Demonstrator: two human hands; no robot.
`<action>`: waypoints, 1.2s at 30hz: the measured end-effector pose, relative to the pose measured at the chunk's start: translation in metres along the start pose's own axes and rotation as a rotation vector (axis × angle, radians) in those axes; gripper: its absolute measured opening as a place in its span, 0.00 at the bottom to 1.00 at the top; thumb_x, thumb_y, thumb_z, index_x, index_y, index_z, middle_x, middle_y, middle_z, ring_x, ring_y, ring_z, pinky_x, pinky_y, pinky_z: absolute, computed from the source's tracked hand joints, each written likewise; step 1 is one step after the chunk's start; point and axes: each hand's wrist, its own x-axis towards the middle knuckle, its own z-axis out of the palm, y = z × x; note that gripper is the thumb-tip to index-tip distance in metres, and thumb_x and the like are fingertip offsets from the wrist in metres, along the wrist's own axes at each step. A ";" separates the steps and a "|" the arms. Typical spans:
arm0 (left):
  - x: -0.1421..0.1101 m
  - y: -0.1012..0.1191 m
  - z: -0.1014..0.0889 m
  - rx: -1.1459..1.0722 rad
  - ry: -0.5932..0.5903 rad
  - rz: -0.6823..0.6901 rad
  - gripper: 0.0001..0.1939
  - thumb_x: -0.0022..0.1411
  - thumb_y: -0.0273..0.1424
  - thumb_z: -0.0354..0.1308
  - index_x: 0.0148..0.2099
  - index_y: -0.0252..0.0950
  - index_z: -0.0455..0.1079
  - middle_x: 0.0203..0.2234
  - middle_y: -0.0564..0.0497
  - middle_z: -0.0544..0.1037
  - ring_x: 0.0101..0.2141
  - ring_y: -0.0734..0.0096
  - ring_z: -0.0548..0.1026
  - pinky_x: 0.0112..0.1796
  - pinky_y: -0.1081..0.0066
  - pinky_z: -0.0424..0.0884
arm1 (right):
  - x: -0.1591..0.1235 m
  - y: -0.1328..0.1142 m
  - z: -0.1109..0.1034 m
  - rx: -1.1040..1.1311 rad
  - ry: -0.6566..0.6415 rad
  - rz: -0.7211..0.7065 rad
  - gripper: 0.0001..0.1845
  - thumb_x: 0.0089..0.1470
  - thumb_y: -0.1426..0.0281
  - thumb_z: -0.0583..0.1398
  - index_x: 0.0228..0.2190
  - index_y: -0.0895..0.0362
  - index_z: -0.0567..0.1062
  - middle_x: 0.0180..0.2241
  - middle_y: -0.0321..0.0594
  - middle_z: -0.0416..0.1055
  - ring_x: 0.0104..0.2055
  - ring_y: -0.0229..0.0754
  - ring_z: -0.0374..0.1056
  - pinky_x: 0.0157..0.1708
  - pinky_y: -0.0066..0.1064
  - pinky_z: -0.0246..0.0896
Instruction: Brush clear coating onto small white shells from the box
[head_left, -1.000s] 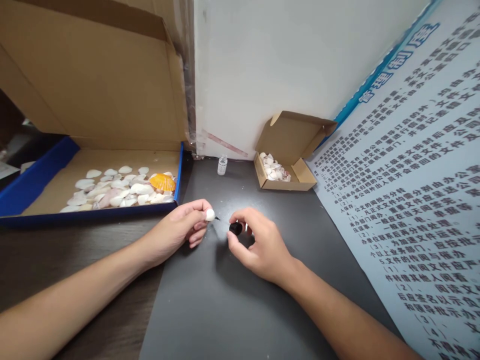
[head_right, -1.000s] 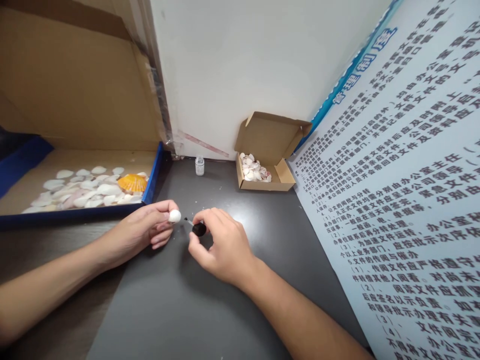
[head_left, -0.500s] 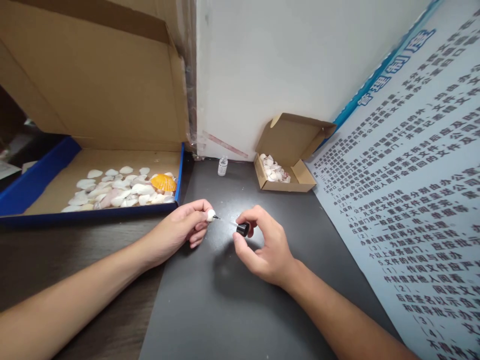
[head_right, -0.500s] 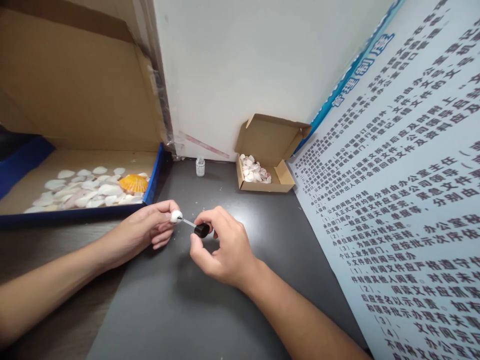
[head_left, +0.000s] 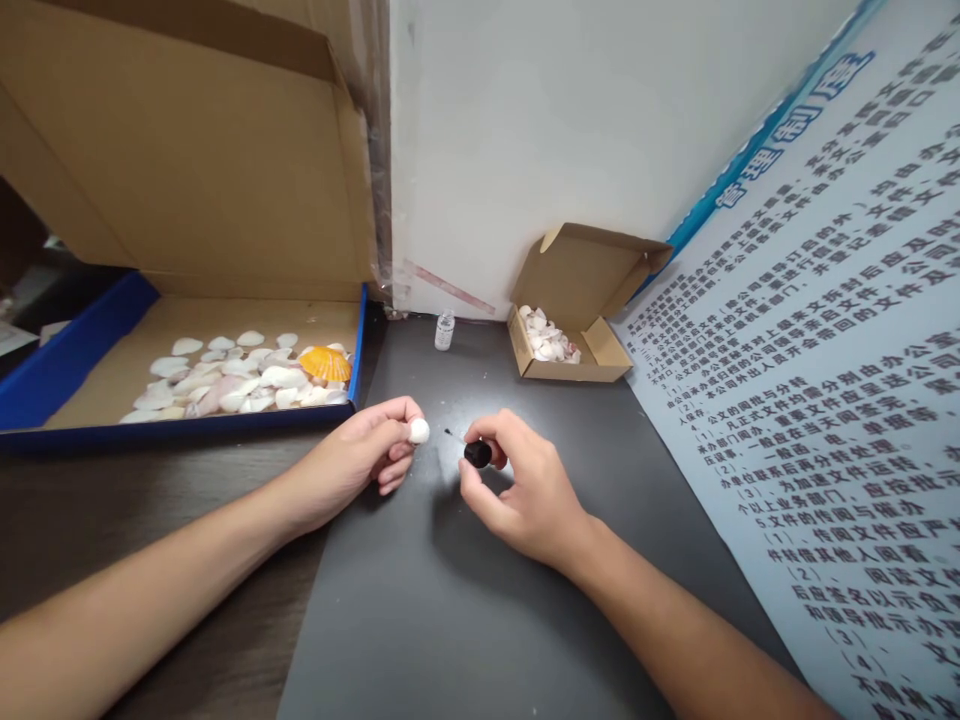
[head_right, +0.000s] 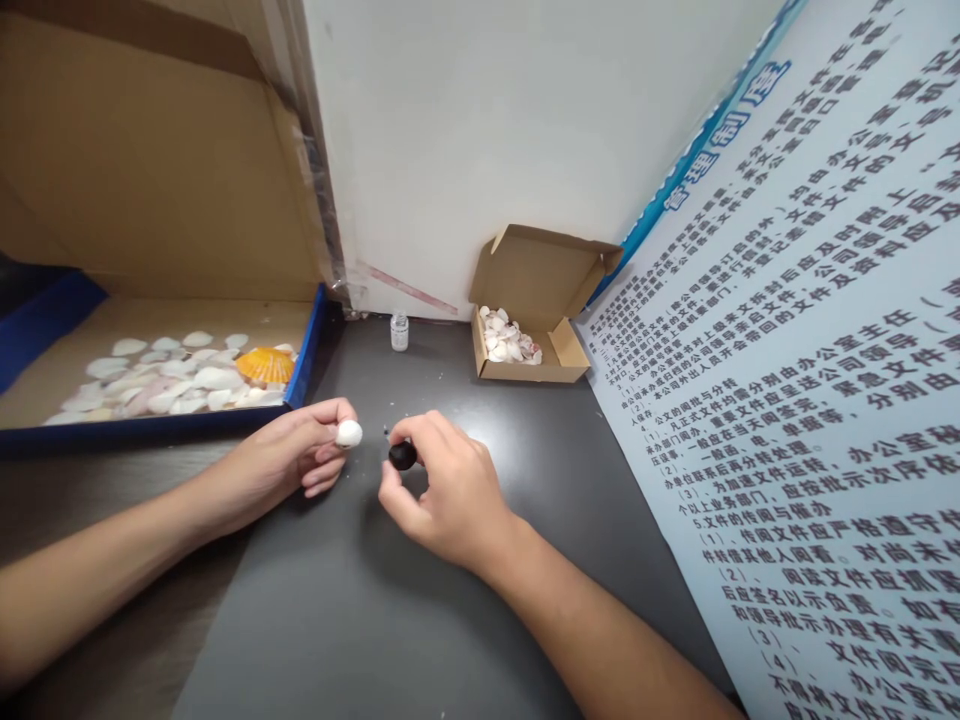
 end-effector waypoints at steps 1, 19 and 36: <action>0.000 0.000 0.000 0.002 -0.001 0.000 0.06 0.62 0.28 0.53 0.31 0.37 0.62 0.17 0.61 0.56 0.16 0.81 0.55 0.18 0.80 0.57 | 0.000 0.000 0.000 -0.012 0.004 0.015 0.07 0.52 0.75 0.59 0.35 0.55 0.68 0.29 0.34 0.66 0.28 0.36 0.63 0.29 0.28 0.60; -0.001 0.001 0.000 0.018 -0.007 -0.001 0.06 0.63 0.29 0.53 0.32 0.37 0.62 0.18 0.61 0.56 0.17 0.80 0.54 0.19 0.79 0.57 | -0.001 -0.001 0.000 -0.033 -0.025 0.012 0.06 0.53 0.73 0.59 0.35 0.55 0.68 0.29 0.34 0.68 0.26 0.35 0.62 0.27 0.27 0.58; -0.001 0.000 0.000 -0.004 -0.008 -0.003 0.05 0.61 0.29 0.54 0.32 0.37 0.62 0.18 0.61 0.57 0.16 0.81 0.54 0.19 0.79 0.57 | -0.001 -0.003 -0.002 0.037 -0.014 -0.004 0.05 0.55 0.71 0.58 0.37 0.54 0.68 0.28 0.34 0.68 0.25 0.35 0.62 0.27 0.28 0.60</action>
